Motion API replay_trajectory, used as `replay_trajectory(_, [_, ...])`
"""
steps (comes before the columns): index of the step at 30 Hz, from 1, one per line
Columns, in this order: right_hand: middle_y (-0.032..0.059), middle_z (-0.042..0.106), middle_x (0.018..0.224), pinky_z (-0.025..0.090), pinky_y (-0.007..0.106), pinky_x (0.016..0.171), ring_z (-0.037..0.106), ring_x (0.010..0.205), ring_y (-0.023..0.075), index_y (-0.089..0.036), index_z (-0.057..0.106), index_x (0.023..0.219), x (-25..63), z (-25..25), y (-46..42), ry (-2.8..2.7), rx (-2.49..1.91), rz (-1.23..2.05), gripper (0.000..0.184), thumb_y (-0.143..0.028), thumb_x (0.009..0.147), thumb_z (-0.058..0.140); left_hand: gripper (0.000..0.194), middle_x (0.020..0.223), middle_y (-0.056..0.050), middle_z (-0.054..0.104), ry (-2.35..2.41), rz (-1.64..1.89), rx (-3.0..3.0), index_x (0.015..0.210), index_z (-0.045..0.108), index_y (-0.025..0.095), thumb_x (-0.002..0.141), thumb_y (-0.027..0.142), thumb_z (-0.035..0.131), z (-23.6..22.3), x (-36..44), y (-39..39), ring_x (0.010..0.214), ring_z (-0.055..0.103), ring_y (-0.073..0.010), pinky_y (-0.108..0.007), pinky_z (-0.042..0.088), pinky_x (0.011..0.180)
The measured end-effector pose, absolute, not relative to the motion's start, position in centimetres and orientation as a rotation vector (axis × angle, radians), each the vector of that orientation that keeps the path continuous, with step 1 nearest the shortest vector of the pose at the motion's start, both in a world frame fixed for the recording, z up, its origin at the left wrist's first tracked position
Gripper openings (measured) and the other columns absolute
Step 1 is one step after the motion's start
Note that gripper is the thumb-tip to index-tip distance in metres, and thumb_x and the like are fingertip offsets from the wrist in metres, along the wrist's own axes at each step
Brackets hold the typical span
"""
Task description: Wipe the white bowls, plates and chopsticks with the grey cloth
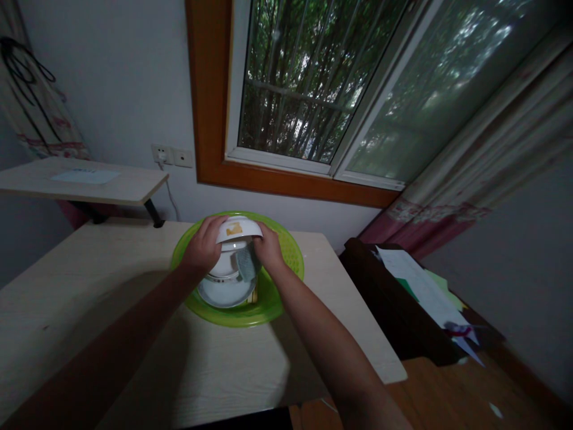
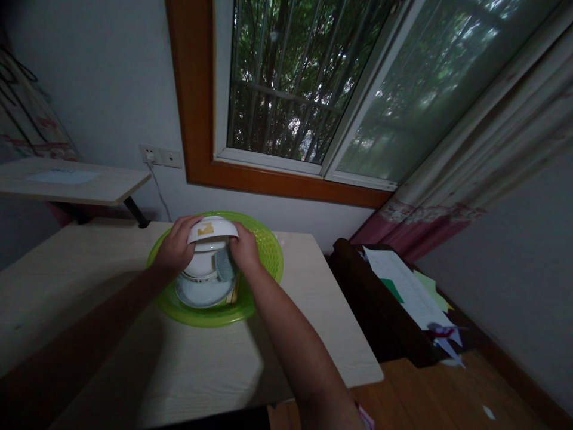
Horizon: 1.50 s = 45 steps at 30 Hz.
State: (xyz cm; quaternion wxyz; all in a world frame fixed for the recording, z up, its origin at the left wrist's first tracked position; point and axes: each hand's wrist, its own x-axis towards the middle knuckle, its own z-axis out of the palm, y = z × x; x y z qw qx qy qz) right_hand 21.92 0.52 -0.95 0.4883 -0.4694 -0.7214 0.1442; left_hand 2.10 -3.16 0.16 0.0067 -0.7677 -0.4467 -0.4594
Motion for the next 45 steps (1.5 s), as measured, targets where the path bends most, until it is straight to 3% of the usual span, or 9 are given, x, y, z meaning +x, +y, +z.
replay_trajectory(6, [0.0053, 0.077, 0.104, 0.054, 0.036, 0.092, 0.071, 0.096, 0.021, -0.02, 0.073, 0.106, 22.1, -1.6, 1.3, -1.618, -1.131, 0.441, 0.032, -0.014, 0.085, 0.051, 0.06, 0.144, -0.012, 0.056, -1.569, -1.464, -2.411, 0.144, 0.045, 0.018, 0.084, 0.016, 0.048, 0.2, 2.6, -3.0, 0.133, 0.052, -0.0261, -0.043, 0.04, 0.114])
replay_trajectory(11, [0.0052, 0.078, 0.1, 0.056, 0.035, 0.087, 0.071, 0.091, 0.0208, -0.019, 0.074, 0.102, 21.8, -1.9, 1.7, -1.543, -1.13, 0.538, 0.026, -0.02, 0.085, 0.055, 0.059, 0.127, -0.012, 0.068, -1.866, -1.426, -2.425, 0.147, 0.044, 0.019, 0.088, 0.022, 0.048, -0.1, 2.8, -2.8, 0.111, 0.067, -0.0279, -0.044, 0.051, 0.101])
replay_trajectory(15, [0.0043, 0.078, 0.097, 0.056, 0.034, 0.086, 0.071, 0.091, 0.0212, -0.02, 0.075, 0.1, 21.6, -1.9, 1.4, -1.59, -1.161, 0.498, 0.024, -0.022, 0.086, 0.056, 0.055, 0.124, -0.011, 0.069, -1.879, -1.512, -2.379, 0.141, 0.049, 0.02, 0.087, 0.018, 0.045, 0.0, 2.7, -2.8, 0.111, 0.066, -0.0276, -0.042, 0.051, 0.1])
replay_trajectory(23, [0.006, 0.073, 0.117, 0.052, 0.036, 0.099, 0.068, 0.108, 0.0209, -0.021, 0.069, 0.119, 21.5, -0.8, 0.1, -1.704, -1.062, 0.283, 0.041, -0.01, 0.085, 0.049, 0.06, 0.131, -0.016, 0.065, -1.971, -1.338, -2.361, 0.144, 0.047, 0.015, 0.084, 0.013, 0.043, 0.8, 2.8, -3.4, 0.118, 0.063, -0.0307, -0.047, 0.048, 0.104])
replay_trajectory(29, [0.0082, 0.064, 0.134, 0.045, 0.041, 0.111, 0.058, 0.125, 0.0217, -0.022, 0.058, 0.135, 20.9, 0.8, -1.7, -1.852, -0.917, 0.064, 0.05, -0.012, 0.086, 0.051, 0.058, 0.136, -0.014, 0.063, -1.858, -1.414, -2.336, 0.14, 0.049, 0.016, 0.083, 0.011, 0.042, 0.3, 2.6, -3.2, 0.124, 0.061, -0.0283, -0.045, 0.047, 0.107])
replay_trajectory(35, [0.0057, 0.053, 0.148, 0.036, 0.05, 0.119, 0.043, 0.142, 0.0226, -0.029, 0.05, 0.142, 20.6, 1.6, -2.7, -2.133, -0.75, -0.166, 0.053, -0.016, 0.091, 0.053, 0.057, 0.124, -0.016, 0.069, -1.877, -1.303, -2.305, 0.138, 0.05, 0.014, 0.082, 0.011, 0.043, -0.2, 2.6, -2.7, 0.114, 0.066, -0.0298, -0.045, 0.05, 0.101])
replay_trajectory(40, [0.0042, 0.052, 0.149, 0.036, 0.05, 0.118, 0.04, 0.144, 0.0239, -0.03, 0.052, 0.141, 20.6, 1.9, -2.9, -2.188, -0.76, -0.224, 0.052, -0.017, 0.091, 0.056, 0.055, 0.123, -0.017, 0.069, -1.861, -1.287, -2.277, 0.137, 0.051, 0.012, 0.083, 0.012, 0.042, -0.4, 2.5, -2.6, 0.111, 0.067, -0.03, -0.044, 0.051, 0.1])
replay_trajectory(45, [0.0068, 0.055, 0.144, 0.041, 0.047, 0.114, 0.05, 0.133, 0.0243, -0.026, 0.052, 0.141, 20.8, 1.8, -2.6, -2.032, -0.891, -0.154, 0.053, -0.016, 0.089, 0.055, 0.055, 0.131, -0.014, 0.066, -1.839, -1.368, -2.31, 0.137, 0.052, 0.015, 0.083, 0.011, 0.042, -0.2, 2.5, -2.9, 0.12, 0.062, -0.0279, -0.044, 0.047, 0.106])
